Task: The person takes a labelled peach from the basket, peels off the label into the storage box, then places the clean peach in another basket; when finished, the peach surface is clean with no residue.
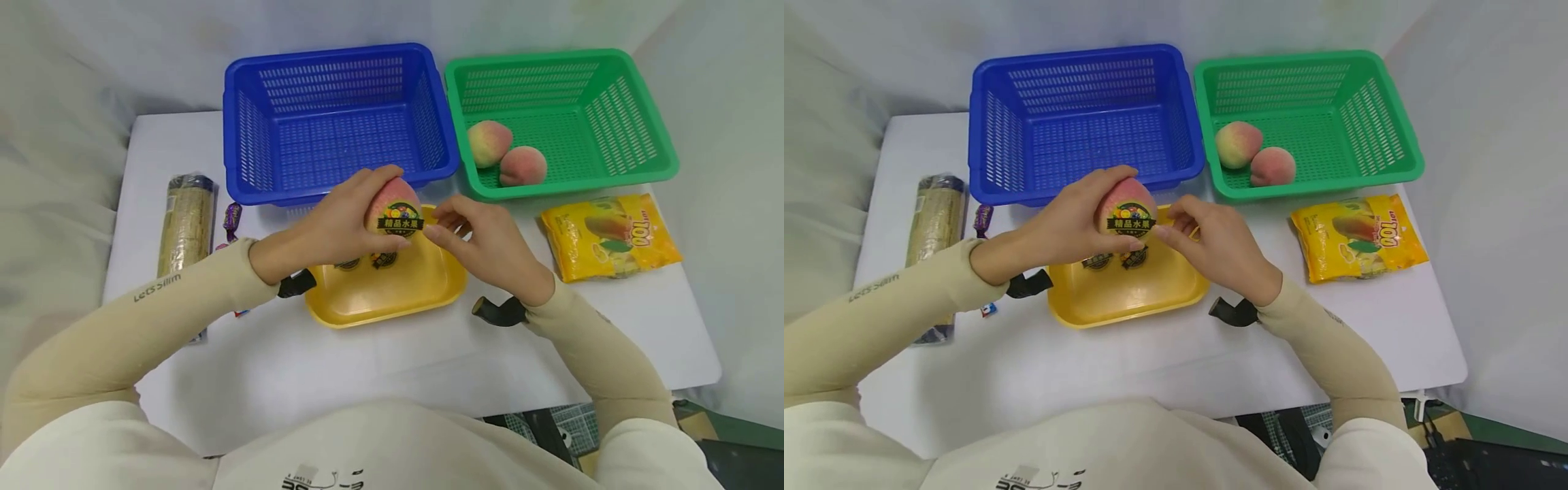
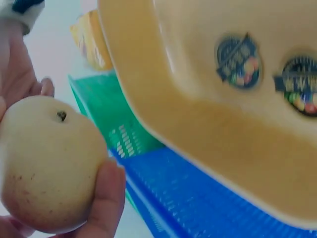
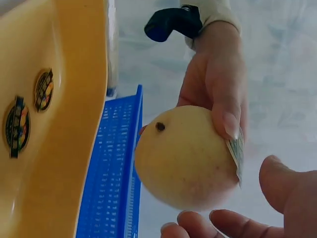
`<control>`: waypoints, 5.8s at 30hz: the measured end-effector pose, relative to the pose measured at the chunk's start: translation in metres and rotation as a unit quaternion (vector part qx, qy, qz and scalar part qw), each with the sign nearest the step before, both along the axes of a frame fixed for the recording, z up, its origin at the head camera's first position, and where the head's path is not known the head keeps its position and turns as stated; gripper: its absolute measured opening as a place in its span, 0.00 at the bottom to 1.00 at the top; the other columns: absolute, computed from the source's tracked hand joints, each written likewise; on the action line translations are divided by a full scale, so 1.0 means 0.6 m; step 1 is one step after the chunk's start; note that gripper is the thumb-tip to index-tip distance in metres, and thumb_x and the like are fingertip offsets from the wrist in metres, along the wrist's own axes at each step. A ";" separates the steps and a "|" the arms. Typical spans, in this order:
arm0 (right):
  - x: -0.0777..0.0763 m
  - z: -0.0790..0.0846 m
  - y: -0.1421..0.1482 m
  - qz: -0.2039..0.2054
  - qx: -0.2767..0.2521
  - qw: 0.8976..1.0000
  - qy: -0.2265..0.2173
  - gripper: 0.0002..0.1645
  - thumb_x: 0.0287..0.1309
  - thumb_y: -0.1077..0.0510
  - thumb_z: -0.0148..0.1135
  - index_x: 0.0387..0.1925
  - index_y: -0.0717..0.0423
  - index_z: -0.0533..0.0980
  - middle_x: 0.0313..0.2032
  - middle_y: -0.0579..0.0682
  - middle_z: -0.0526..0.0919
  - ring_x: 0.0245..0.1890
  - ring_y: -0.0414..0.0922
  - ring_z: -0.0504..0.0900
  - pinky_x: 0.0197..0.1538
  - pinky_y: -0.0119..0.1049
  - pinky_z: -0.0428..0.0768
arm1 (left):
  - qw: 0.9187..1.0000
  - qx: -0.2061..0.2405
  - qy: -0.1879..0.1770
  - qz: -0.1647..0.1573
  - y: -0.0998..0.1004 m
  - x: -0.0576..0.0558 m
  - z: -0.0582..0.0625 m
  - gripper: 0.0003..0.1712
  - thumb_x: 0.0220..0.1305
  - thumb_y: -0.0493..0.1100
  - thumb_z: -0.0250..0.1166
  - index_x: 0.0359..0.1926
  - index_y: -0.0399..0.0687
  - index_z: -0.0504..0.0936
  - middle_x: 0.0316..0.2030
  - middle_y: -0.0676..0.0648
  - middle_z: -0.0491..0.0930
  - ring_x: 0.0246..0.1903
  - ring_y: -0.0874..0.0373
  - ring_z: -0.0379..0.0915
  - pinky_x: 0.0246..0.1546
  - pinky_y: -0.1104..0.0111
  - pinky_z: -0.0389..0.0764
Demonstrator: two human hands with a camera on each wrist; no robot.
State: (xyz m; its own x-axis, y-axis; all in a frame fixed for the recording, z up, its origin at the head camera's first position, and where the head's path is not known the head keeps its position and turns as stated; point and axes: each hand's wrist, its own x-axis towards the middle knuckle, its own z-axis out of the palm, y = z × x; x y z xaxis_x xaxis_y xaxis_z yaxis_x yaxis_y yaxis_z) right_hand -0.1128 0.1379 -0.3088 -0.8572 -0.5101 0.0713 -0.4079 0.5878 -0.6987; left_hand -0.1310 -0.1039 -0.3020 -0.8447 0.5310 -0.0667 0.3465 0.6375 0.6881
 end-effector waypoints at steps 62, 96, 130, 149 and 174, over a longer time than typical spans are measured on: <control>-0.076 -0.093 -0.070 0.176 0.389 0.903 -0.041 0.07 0.62 0.62 0.52 0.28 0.55 0.74 0.27 0.52 0.78 0.29 0.48 0.75 0.36 0.42 0.77 | 0.993 0.005 -0.035 0.111 -0.048 0.002 -0.029 0.62 0.42 0.58 0.78 0.73 0.52 0.53 0.67 0.43 0.62 0.60 0.48 0.66 0.59 0.51 0.74; 0.060 -0.057 0.045 0.046 0.326 0.942 -0.065 0.33 0.60 0.39 0.61 0.62 0.52 0.73 0.29 0.49 0.84 0.31 0.47 0.82 0.30 0.41 0.80 | 0.998 -0.056 -0.029 0.006 0.208 -0.211 0.036 0.58 0.47 0.57 0.72 0.74 0.54 0.49 0.65 0.51 0.67 0.59 0.60 0.68 0.56 0.70 0.74; 0.094 -0.113 0.063 0.040 0.203 0.977 -0.043 0.27 0.62 0.42 0.59 0.54 0.56 0.78 0.34 0.45 0.85 0.33 0.38 0.81 0.38 0.35 0.81 | 0.975 -0.193 -0.053 0.091 0.420 -0.348 -0.029 0.56 0.49 0.61 0.71 0.74 0.52 0.52 0.68 0.50 0.64 0.64 0.58 0.66 0.58 0.71 0.74; 0.093 -0.107 0.077 0.044 0.211 0.976 -0.028 0.27 0.62 0.43 0.60 0.55 0.56 0.78 0.41 0.48 0.87 0.39 0.42 0.84 0.43 0.38 0.82 | 0.963 -0.231 -0.089 0.110 0.429 -0.358 -0.044 0.57 0.56 0.65 0.61 0.76 0.55 0.39 0.72 0.50 0.56 0.71 0.51 0.52 0.69 0.53 0.61; 0.103 -0.104 0.066 0.087 0.212 0.973 -0.030 0.27 0.61 0.42 0.60 0.55 0.54 0.78 0.45 0.47 0.86 0.45 0.43 0.84 0.48 0.39 0.82 | 0.954 -0.267 -0.133 0.041 0.377 -0.368 -0.069 0.29 0.65 0.52 0.51 0.66 0.52 0.67 0.59 0.50 0.71 0.45 0.57 0.68 0.37 0.67 0.75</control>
State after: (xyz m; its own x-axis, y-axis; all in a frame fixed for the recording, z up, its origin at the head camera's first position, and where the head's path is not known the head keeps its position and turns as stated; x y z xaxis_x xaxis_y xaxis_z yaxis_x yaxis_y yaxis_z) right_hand -0.0510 0.1772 -0.3711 -0.7517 -0.6198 -0.2254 -0.4921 0.7546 -0.4341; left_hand -0.3517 0.1222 -0.3433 -0.7971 0.2944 -0.5271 0.1388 0.9390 0.3146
